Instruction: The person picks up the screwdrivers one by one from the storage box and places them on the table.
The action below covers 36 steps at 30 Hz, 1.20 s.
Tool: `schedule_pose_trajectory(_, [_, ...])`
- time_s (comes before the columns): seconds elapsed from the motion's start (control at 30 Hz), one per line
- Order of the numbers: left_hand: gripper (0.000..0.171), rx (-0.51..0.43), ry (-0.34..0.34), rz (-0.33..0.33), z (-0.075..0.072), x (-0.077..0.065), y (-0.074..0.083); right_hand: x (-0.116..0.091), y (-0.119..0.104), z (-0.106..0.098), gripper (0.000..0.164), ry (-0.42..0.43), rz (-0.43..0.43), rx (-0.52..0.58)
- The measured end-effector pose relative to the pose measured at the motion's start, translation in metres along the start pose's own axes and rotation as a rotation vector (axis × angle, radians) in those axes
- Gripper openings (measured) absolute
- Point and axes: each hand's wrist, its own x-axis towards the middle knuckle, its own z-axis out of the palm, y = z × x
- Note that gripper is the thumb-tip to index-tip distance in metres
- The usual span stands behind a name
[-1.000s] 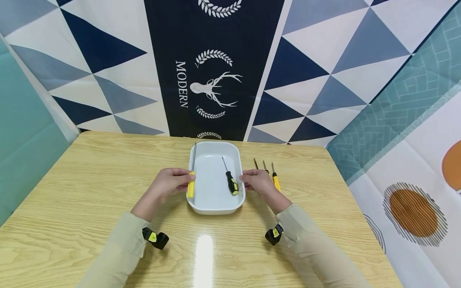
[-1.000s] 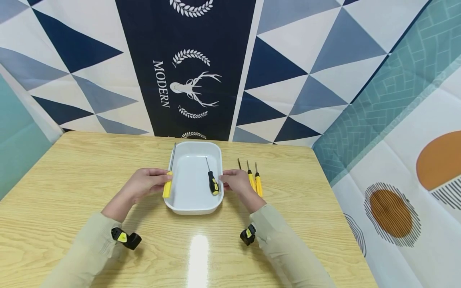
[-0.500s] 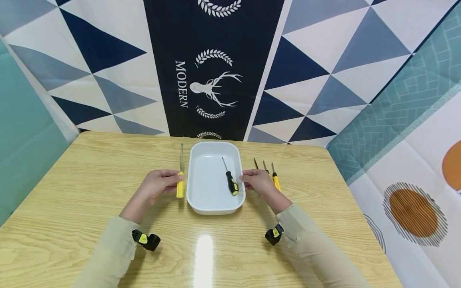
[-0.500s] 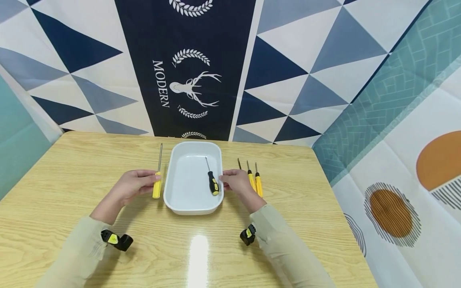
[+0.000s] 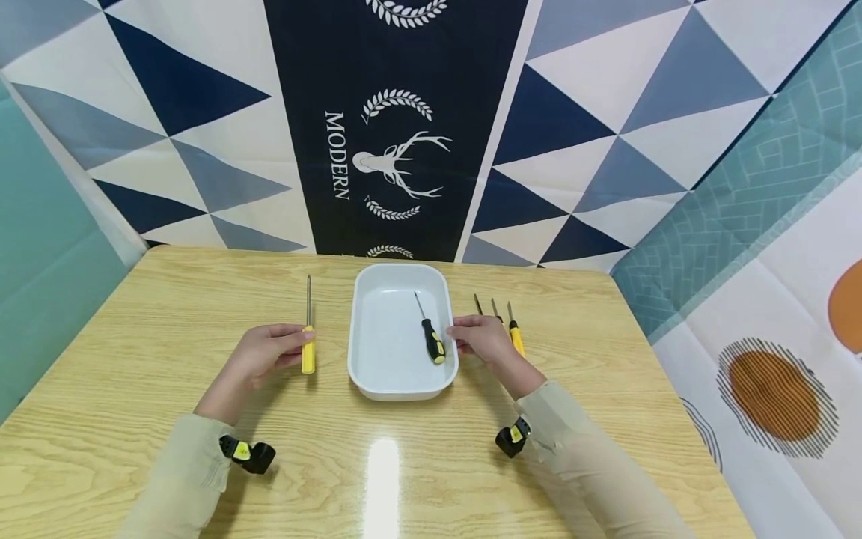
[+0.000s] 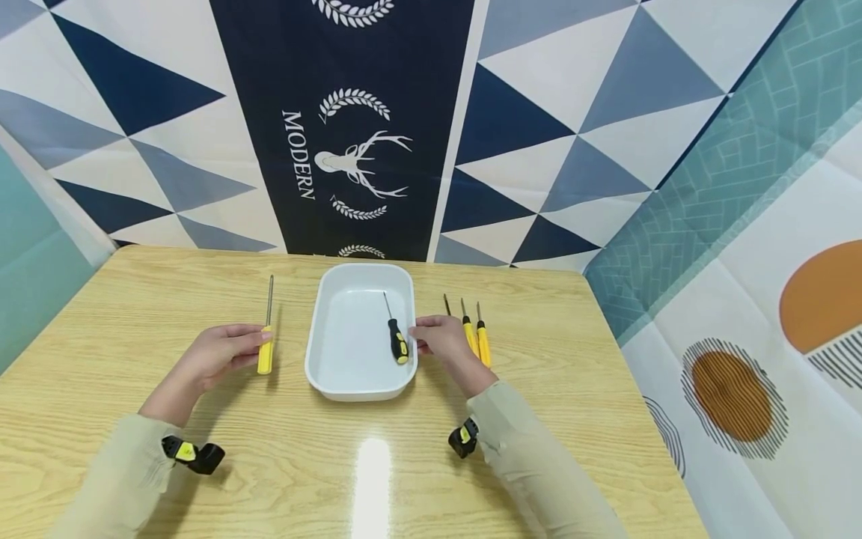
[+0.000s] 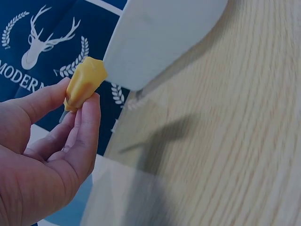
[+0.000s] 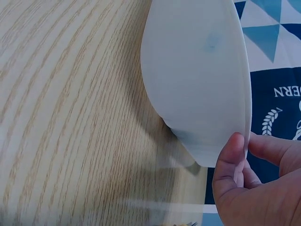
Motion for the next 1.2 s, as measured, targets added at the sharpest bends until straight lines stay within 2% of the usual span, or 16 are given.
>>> schedule_pose_trajectory(0.27, [0.064,-0.010,-0.001,-0.018,-0.009,-0.002,-0.006,0.001,0.000,-0.001,0.029,-0.005,0.011,0.000])
schedule_pose_trajectory(0.7, [0.066,0.039,0.024,-0.025,-0.017,-0.002,-0.011,-0.001,-0.001,-0.001,0.029,-0.003,0.008,0.005])
schedule_pose_trajectory(0.93, [0.066,0.036,0.035,-0.033,-0.027,-0.002,-0.015,0.000,0.001,0.000,0.029,0.001,0.009,-0.001])
schedule_pose_trajectory(1.2, [0.066,0.076,0.049,-0.033,-0.041,-0.001,-0.018,-0.001,0.001,-0.001,0.029,0.002,0.001,-0.001])
